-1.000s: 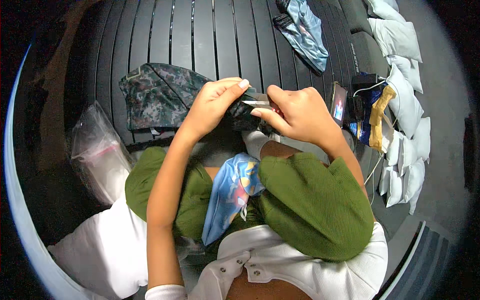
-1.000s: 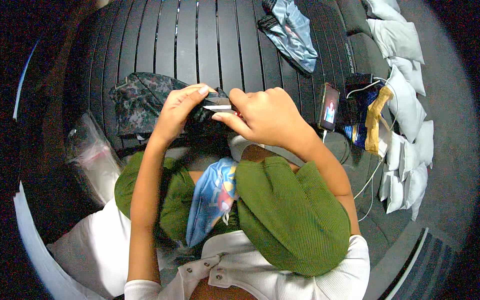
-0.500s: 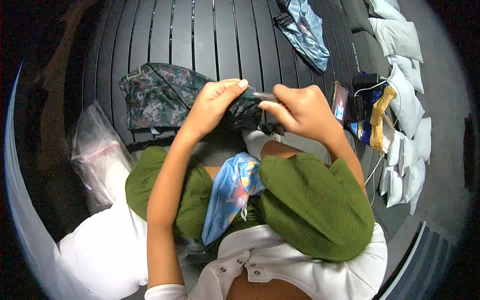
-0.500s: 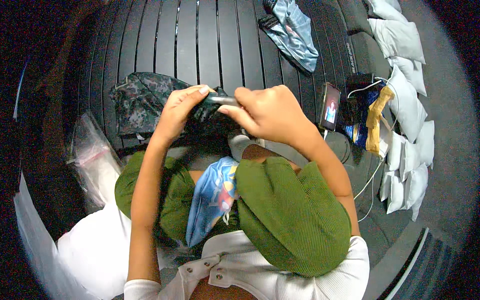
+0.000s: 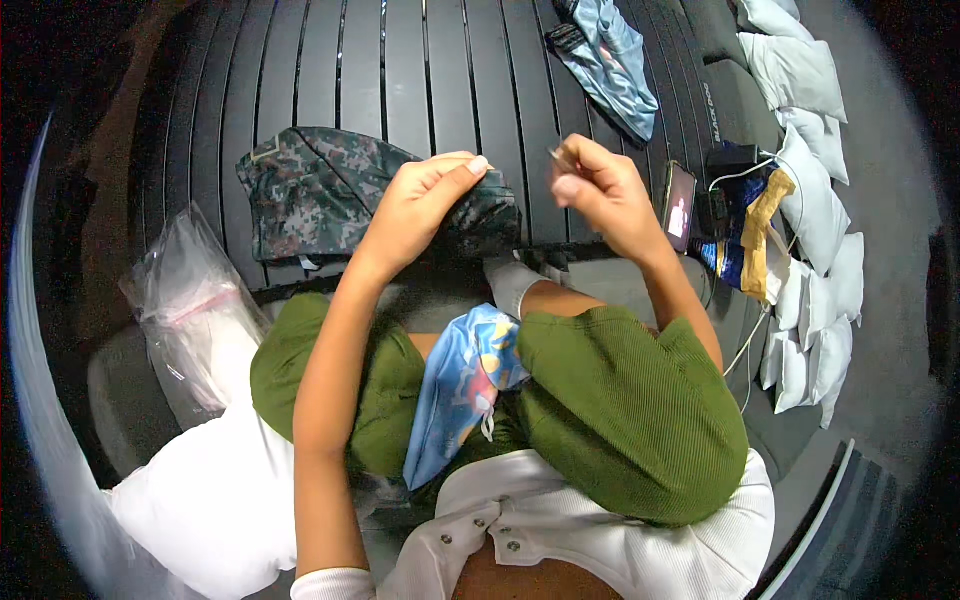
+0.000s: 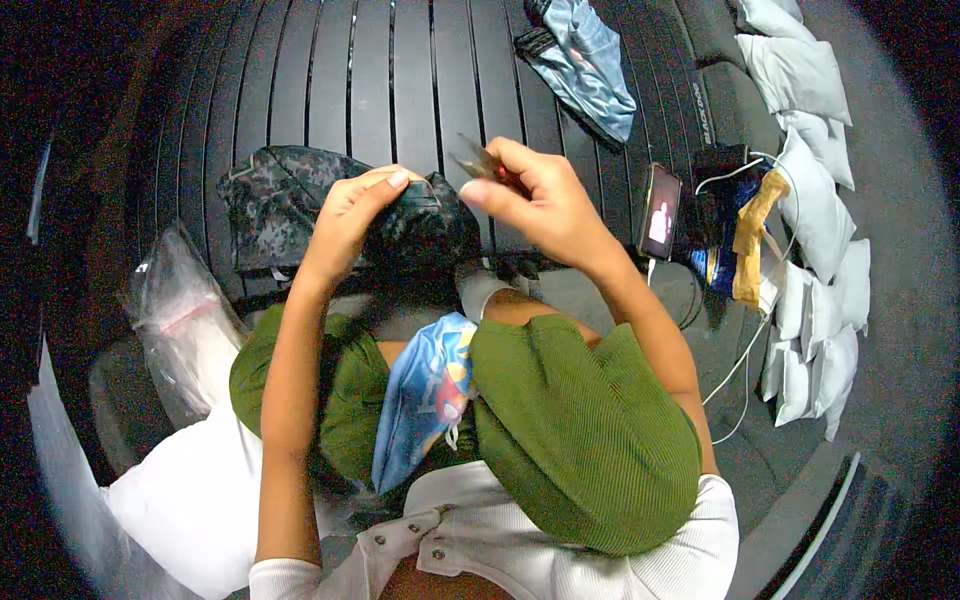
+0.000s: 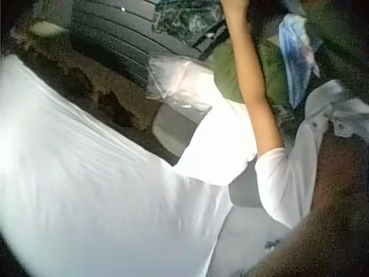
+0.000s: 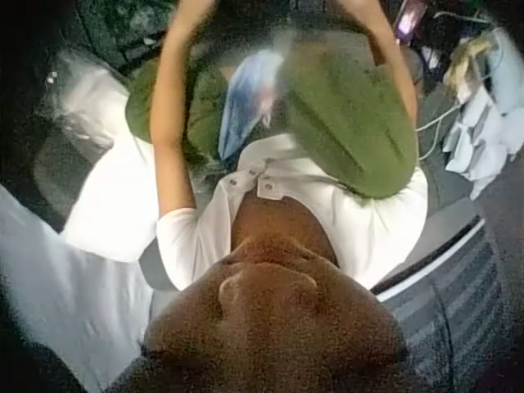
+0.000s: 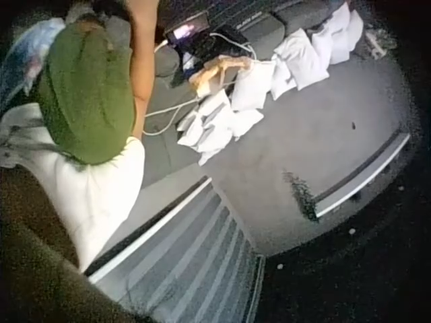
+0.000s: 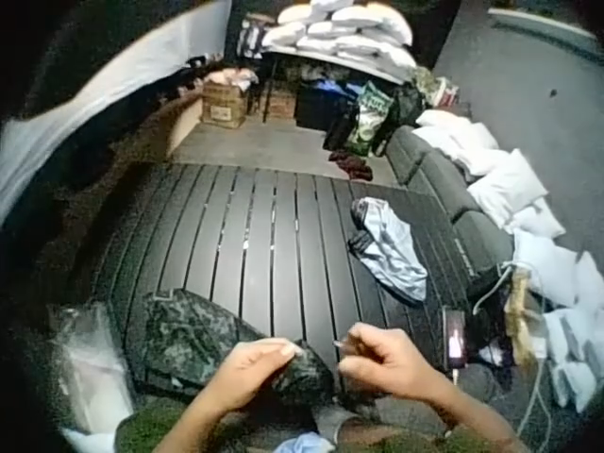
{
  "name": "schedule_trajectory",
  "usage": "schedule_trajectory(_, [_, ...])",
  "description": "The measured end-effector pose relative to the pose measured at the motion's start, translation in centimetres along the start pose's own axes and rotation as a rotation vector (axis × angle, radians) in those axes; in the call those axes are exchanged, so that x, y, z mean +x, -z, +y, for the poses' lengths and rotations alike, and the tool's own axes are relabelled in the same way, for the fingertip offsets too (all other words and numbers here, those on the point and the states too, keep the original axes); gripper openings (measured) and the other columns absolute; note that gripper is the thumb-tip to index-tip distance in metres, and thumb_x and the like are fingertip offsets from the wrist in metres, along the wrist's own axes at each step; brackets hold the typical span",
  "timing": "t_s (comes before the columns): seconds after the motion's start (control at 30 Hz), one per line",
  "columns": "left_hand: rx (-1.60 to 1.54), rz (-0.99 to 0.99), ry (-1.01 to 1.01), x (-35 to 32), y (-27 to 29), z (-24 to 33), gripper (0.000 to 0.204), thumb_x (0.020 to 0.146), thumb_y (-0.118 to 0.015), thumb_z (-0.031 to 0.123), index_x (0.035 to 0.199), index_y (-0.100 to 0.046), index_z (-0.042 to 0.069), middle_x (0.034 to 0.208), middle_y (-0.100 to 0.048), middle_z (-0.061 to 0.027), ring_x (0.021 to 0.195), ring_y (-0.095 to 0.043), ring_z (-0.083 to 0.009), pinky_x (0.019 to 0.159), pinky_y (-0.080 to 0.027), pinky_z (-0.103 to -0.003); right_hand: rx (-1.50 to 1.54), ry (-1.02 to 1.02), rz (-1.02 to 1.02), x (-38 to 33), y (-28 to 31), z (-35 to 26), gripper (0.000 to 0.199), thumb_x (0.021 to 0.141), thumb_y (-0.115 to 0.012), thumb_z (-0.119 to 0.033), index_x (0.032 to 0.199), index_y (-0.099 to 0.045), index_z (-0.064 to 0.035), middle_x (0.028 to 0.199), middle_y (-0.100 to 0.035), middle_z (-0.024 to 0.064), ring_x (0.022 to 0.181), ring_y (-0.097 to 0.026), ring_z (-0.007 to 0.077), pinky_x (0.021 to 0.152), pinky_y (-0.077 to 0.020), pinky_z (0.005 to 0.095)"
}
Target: Trimming loose threads from a camouflage neck gaiter with scissors and folding it neatly on a table.
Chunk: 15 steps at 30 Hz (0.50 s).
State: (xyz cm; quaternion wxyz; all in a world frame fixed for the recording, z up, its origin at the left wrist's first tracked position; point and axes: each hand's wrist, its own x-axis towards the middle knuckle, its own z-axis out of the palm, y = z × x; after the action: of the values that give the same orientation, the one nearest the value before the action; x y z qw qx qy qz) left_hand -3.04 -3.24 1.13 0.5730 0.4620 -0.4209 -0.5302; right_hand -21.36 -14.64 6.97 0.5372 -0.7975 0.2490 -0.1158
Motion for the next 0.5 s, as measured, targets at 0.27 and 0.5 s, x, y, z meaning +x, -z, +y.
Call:
schedule_trajectory(0.27, [-0.016, -0.024, -0.037, 0.1, -0.6, -0.3, 0.028, 0.092, -0.046, 0.018, 0.081, -0.051, -0.008, 0.078, -0.052, 0.0012, 0.075, -0.044, -0.0048, 0.07, -0.038, -0.02, 0.083, -0.008, 0.022, 0.7, -2.9, 0.8, 0.031, 0.08, -0.062, -0.009, 0.072, -0.032, -0.0104, 0.069, -0.038, -0.0021, 0.062, -0.033, 0.0049, 0.055, -0.0286, 0.0203])
schedule_trajectory(0.5, [-0.01, -0.007, -0.021, -0.1, -0.4, -0.1, 0.027, 0.092, -0.047, 0.018, 0.083, -0.052, -0.008, 0.078, -0.052, 0.0008, 0.076, -0.045, -0.0052, 0.071, -0.038, -0.02, 0.283, 0.009, 0.279, 1.1, -2.1, 0.2, 0.019, 0.085, -0.056, -0.014, 0.075, -0.04, -0.0101, 0.069, -0.053, 0.0007, 0.043, -0.033, -0.0011, 0.039, -0.0249, 0.0143])
